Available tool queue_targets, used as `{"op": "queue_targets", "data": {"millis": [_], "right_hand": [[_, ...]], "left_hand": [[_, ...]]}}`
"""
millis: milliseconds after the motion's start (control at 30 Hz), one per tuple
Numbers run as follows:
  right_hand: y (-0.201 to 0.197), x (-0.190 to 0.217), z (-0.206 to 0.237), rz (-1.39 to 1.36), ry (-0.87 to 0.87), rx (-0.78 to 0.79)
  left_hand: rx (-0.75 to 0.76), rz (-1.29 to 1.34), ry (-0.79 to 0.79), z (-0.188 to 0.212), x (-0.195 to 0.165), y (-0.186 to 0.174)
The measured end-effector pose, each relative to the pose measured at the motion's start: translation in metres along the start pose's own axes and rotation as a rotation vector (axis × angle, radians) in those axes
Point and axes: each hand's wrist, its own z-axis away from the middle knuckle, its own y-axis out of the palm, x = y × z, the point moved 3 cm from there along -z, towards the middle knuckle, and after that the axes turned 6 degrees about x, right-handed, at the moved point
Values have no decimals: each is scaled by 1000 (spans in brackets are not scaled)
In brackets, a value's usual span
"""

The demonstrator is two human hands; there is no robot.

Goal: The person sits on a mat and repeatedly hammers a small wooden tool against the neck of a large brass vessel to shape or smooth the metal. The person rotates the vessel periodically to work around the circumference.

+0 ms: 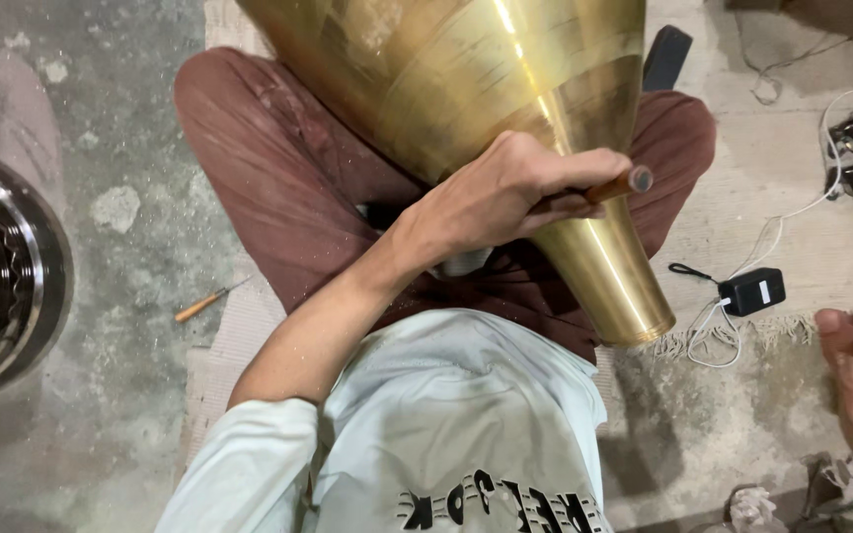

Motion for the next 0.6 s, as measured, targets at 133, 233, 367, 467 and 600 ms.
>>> {"op": "queue_targets", "data": {"millis": [133, 233, 367, 467, 600], "right_hand": [[4, 3, 2, -11, -7, -8], [8, 8, 7, -37, -15, -31], [12, 21, 15, -92, -46, -70], [14, 30, 17, -123, -21, -102], [20, 39, 17, -140, -17, -143]], "left_hand": [[162, -30, -180, 0, 8, 1], [124, 49, 102, -1, 6, -4], [175, 102, 157, -5, 13, -2], [237, 30, 148, -6, 16, 0], [226, 55, 164, -5, 14, -1]]}}
